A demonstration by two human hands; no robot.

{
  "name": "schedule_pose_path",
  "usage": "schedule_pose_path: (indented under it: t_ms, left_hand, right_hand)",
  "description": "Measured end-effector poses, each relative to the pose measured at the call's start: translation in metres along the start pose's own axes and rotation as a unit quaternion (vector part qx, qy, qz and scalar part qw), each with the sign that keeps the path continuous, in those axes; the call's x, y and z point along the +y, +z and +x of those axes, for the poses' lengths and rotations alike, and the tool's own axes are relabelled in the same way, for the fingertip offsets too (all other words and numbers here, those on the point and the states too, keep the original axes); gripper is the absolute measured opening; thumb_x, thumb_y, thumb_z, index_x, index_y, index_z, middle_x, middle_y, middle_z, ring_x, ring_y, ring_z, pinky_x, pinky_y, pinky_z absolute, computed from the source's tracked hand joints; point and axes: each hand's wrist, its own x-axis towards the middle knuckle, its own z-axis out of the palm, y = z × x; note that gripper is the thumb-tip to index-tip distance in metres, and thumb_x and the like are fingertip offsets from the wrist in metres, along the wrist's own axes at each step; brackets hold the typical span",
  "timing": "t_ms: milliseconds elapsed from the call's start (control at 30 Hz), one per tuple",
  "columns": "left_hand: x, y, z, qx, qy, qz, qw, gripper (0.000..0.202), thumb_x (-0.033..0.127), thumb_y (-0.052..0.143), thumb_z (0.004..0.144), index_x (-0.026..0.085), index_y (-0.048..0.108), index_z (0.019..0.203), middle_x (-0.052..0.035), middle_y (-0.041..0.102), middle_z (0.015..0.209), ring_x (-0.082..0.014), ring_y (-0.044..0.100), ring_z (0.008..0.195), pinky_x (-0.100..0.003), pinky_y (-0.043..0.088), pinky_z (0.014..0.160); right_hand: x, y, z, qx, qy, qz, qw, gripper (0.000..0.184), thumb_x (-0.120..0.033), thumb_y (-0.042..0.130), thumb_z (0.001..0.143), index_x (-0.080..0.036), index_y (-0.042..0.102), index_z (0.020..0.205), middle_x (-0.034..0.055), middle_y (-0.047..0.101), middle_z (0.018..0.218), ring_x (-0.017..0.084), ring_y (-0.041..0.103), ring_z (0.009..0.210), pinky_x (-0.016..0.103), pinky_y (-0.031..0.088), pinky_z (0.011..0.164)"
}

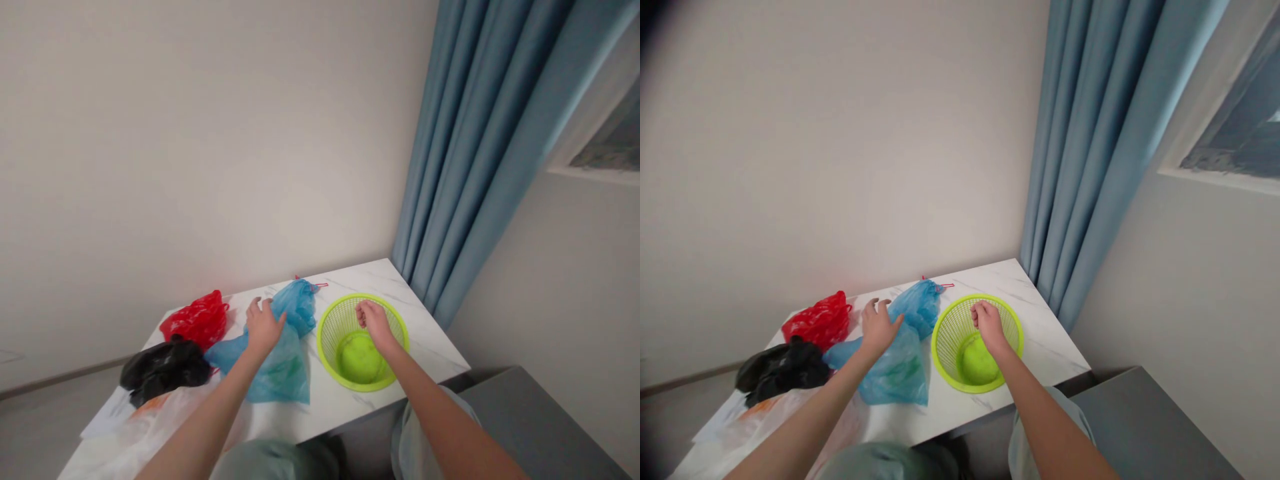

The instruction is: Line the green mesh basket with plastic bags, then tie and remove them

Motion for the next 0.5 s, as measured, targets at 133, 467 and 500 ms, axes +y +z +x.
schedule_pose_path:
  t_ms: [133, 467, 500]
  left_hand:
    - [0.018, 0.033, 0.032, -0.090, 0.039, -0.020, 0.995, 0.043, 0.040, 0.061, 0.079, 0.013, 0.060, 0.113, -0.0247, 0.045, 0.138, -0.0404, 0.041, 0.131, -0.051, 0.035, 0.106]
    - [0.035, 0.079, 0.048, -0.083, -0.159, -0.232, 0.956, 0.019, 0.028, 0.070, 0.068, 0.014, 0.061, 0.079, -0.0192, 0.068, 0.089, -0.0411, 0.056, 0.118, -0.057, 0.036, 0.098]
    - [0.033, 0.082, 0.048, -0.107, -0.177, -0.201, 0.958, 0.020, 0.026, 0.072, 0.065, 0.015, 0.061, 0.076, -0.0194, 0.068, 0.085, -0.0424, 0.058, 0.114, -0.058, 0.038, 0.095]
  right_hand:
    - [0.002, -0.006, 0.005, 0.002, 0.003, -0.012, 1.000, 0.015, -0.032, 0.054, 0.071, -0.020, 0.060, 0.063, -0.0034, 0.052, 0.054, 0.011, 0.045, 0.048, 0.025, 0.033, 0.046]
    - [0.002, -0.013, 0.014, 0.003, 0.010, -0.033, 0.999, 0.017, -0.032, 0.051, 0.073, -0.020, 0.059, 0.063, -0.0032, 0.051, 0.052, 0.011, 0.044, 0.047, 0.025, 0.033, 0.046]
    - [0.001, -0.015, 0.014, 0.002, 0.009, -0.036, 0.999, 0.017, -0.031, 0.051, 0.074, -0.020, 0.059, 0.064, -0.0030, 0.051, 0.053, 0.011, 0.044, 0.047, 0.024, 0.033, 0.046]
